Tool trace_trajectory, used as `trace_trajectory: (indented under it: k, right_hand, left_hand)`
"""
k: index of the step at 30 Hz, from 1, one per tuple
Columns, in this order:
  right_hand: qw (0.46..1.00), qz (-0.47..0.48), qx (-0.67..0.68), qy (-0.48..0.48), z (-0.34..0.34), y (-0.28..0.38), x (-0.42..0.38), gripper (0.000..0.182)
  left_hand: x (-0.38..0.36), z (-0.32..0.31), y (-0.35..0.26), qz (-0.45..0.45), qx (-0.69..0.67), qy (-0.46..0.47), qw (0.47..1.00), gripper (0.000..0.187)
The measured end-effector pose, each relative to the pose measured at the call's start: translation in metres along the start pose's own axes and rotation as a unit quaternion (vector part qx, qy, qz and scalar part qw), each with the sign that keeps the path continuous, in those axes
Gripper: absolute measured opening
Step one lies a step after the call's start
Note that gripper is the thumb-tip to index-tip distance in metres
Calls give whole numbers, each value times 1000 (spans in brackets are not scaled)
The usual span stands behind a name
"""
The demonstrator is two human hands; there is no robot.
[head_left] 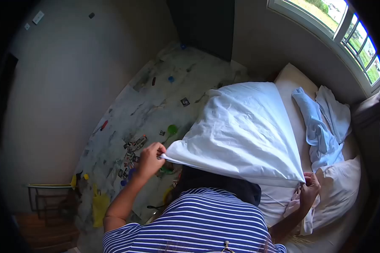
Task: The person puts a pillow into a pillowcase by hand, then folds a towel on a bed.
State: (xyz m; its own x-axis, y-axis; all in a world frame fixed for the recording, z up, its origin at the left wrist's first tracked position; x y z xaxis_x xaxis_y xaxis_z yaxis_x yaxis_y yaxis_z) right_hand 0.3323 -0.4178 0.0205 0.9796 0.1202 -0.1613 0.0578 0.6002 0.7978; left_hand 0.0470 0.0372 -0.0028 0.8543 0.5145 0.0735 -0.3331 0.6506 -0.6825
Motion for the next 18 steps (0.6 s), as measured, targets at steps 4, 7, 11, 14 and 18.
trace_trajectory:
  k: [4, 7, 11, 14, 18]
  right_hand:
    - [996, 7, 44, 78, 0, 17, -17, 4]
    - [978, 45, 172, 111, -22, 42, 0, 7]
    - [951, 83, 244, 173, -45, 74, -7, 27]
    - [944, 134, 218, 207, -68, 97, -12, 32]
    - [917, 221, 220, 250, -91, 122, -19, 30]
  left_hand:
    - [-27, 10, 5, 56, 2, 269, 961, 17]
    - [-7, 3, 5, 13, 70, 332, 941, 18]
    - [38, -3, -92, -166, 46, 88, 981, 17]
    - [46, -34, -183, -362, -108, 58, 924, 16]
    - [54, -84, -246, -482, -145, 49, 863, 24]
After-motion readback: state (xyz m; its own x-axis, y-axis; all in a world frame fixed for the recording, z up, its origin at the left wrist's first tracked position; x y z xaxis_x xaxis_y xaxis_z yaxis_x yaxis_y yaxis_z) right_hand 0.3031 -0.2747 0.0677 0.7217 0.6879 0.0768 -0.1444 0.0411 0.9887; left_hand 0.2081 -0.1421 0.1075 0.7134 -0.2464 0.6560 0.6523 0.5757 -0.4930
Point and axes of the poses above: each hand's wrist, its own x-axis towards the middle knuckle, its own z-axis out of the back of the hand, y = z × x, the point moved 6 cm from there along x, towards the middle knuckle, and after that the axes turned 10 degrees about -z, right-handed, at the moved point
